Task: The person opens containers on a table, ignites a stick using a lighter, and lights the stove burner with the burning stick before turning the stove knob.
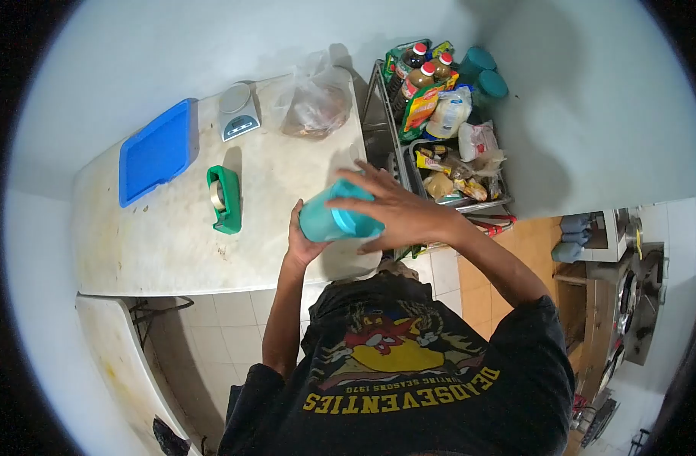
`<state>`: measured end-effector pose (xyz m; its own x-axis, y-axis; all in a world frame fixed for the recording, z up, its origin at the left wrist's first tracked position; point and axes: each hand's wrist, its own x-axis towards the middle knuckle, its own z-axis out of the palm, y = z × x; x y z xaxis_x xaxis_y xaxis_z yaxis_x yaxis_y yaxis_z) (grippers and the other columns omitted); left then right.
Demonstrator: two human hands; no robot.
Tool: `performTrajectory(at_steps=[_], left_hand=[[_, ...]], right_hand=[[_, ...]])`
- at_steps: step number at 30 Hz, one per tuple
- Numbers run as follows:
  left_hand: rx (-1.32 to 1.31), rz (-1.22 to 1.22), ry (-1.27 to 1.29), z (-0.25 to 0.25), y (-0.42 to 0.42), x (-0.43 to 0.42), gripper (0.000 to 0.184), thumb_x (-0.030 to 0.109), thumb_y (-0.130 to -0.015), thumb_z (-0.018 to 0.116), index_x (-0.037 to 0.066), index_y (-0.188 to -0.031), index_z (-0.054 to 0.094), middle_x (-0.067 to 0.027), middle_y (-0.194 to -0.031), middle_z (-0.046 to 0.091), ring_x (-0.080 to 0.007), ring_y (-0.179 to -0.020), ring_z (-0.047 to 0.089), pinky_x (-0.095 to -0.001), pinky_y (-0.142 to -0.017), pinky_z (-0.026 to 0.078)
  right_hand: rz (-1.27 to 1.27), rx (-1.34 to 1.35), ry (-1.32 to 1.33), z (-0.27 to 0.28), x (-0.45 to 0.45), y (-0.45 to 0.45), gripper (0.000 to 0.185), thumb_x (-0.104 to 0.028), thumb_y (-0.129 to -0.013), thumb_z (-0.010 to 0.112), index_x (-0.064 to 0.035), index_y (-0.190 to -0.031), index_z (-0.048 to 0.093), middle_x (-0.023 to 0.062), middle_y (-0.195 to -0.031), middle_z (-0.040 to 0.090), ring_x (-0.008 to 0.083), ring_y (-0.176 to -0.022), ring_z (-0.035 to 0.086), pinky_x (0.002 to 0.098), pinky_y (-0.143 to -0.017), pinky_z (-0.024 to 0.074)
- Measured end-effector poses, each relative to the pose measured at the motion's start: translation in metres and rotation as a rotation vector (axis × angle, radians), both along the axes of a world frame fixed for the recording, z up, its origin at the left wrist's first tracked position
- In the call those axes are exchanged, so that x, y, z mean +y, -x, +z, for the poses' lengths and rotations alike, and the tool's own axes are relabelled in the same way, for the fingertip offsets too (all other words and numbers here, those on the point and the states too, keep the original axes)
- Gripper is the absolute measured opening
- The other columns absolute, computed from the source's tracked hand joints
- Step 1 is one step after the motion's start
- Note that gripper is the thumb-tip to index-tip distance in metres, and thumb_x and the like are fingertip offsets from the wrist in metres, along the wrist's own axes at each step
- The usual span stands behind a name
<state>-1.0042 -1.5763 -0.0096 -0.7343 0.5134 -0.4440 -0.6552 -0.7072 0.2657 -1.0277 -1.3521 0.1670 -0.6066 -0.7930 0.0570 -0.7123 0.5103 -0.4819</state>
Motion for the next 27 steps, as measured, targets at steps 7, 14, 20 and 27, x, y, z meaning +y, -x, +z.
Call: performTrajectory(at_steps=[7,14,20,27], left_hand=[[0.08,0.104,0.06,-0.004,0.008,-0.006,0.067,0.06,-0.091,0.033,0.015,-0.14,0.038,-0.0115,-0.138,0.044,-0.0303,-0.126,0.043,-0.0488,-0.104,0.035],[0.039,0.061,0.055,-0.006,0.012,-0.016,0.064,0.059,-0.092,0.032,0.017,-0.139,0.041,-0.0096,-0.139,0.044,-0.0294,-0.126,0.044,-0.0487,-0.103,0.036],[0.015,0.124,0.115,-0.008,0.012,-0.019,0.066,0.061,-0.091,0.032,0.015,-0.139,0.041,-0.0116,-0.137,0.045,-0.0303,-0.125,0.045,-0.0494,-0.102,0.037],[0.003,-0.01,0.046,-0.005,0.017,-0.032,0.069,0.061,-0.091,0.036,0.008,-0.135,0.042,-0.0166,-0.132,0.048,-0.0313,-0.119,0.05,-0.0479,-0.098,0.043]], right_hand=[[-0.331,-0.383,0.069,-0.009,-0.009,0.012,0.094,-0.048,-0.072,0.075,-0.0143,-0.145,0.026,0.0256,-0.139,0.029,0.0451,-0.129,0.034,0.052,-0.104,0.0354],[0.048,-0.024,-0.106,-0.014,-0.009,0.02,0.092,-0.036,-0.069,0.079,-0.0204,-0.144,0.028,0.0216,-0.146,0.019,0.0437,-0.135,0.024,0.0524,-0.107,0.0317],[-0.314,-0.333,0.062,-0.018,-0.02,0.018,0.091,-0.02,-0.062,0.078,-0.0214,-0.141,0.033,0.0198,-0.146,0.021,0.0437,-0.135,0.024,0.0497,-0.108,0.0321],[0.057,-0.049,-0.017,0.002,-0.026,0.014,0.092,-0.012,-0.053,0.079,-0.0258,-0.136,0.042,0.0087,-0.141,0.03,0.0396,-0.13,0.03,0.0523,-0.105,0.0356]])
